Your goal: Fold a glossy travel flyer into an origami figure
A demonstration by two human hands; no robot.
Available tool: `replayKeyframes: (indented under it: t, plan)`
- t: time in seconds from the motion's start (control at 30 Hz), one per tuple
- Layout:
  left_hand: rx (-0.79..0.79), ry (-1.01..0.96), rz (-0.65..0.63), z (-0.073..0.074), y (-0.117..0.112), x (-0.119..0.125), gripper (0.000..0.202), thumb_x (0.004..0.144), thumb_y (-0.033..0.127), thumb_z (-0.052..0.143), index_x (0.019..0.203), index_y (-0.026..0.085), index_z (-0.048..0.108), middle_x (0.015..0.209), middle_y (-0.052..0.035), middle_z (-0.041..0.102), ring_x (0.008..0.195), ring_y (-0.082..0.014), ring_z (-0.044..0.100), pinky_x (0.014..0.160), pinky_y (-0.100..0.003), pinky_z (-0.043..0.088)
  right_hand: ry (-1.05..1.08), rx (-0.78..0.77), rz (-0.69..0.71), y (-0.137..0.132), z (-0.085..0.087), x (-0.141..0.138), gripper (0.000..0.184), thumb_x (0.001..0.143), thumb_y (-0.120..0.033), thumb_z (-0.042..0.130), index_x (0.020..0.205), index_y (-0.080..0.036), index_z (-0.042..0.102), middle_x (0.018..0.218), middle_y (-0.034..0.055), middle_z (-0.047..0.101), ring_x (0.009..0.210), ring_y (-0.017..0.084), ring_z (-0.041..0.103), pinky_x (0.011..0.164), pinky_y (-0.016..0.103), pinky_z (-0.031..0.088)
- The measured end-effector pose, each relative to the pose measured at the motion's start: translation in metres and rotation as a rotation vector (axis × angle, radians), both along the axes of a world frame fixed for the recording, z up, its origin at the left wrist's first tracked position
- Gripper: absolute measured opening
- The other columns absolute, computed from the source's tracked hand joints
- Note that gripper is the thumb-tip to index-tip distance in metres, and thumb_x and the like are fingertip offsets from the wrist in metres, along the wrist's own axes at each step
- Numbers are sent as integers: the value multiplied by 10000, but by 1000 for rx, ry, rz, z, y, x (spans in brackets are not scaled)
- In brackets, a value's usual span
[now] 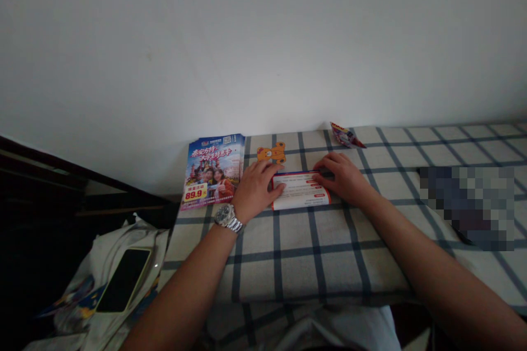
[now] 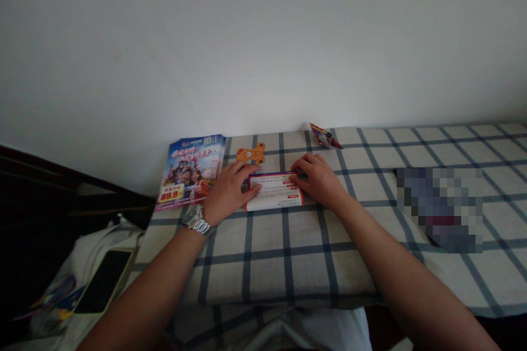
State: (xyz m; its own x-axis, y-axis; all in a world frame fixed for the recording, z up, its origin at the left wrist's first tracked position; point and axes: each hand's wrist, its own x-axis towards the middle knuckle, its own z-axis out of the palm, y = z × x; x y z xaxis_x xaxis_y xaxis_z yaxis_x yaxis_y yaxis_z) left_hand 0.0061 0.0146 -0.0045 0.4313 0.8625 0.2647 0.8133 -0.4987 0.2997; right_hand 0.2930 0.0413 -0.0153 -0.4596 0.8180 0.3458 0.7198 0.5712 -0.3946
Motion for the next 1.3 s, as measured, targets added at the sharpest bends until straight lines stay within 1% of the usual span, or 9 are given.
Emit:
replayKeyframes:
  t: [0.33,0.47,0.63,0.8,1.07,1.3]
  plan:
    - [-16,-23,4,-2,2,-2,420,933,311,726,1333,248,613,1258,-79,627,1180,-303,585,1029,-485,497,-9,-6,-7,-2,3,-3,89,957,-312,684,996,-233,682,1017,86,659,983,295,602,878,454,505]
    - [-17,-26,8,-2,2,-1,416,929,309,733,1322,246,615,1257,-78,623,1175,-301,582,1029,-486,494,-9,-7,-14,0,2,-3,87,946,-306,698,985,-229,684,1013,86,661,977,293,605,866,445,501]
    - [-16,-31,12,0,1,-1,359,925,300,735,1267,261,631,1213,-72,624,1147,-298,588,1006,-483,497,-10,2,-12,0,1,-3,73,949,-296,690,980,-230,689,1008,87,664,970,294,606,863,451,501]
    - [-15,-38,17,0,1,0,305,917,293,744,1202,251,645,1177,-68,623,1128,-293,587,999,-478,499,-20,7,-15,0,1,-3,76,956,-300,686,976,-228,680,1012,85,659,970,293,600,871,451,497]
    - [-16,-36,32,-1,2,0,312,921,302,740,1211,246,643,1182,-72,622,1118,-295,589,981,-481,503,-19,-3,-19,-1,4,-5,68,962,-295,679,970,-227,677,996,81,650,949,285,592,872,445,487]
    - [-26,-46,32,-2,2,1,333,916,293,741,1224,245,626,1199,-70,621,1132,-291,587,1002,-477,499,-23,-19,-26,-2,4,-5,82,969,-302,668,983,-222,677,1009,86,648,957,286,587,871,441,487]
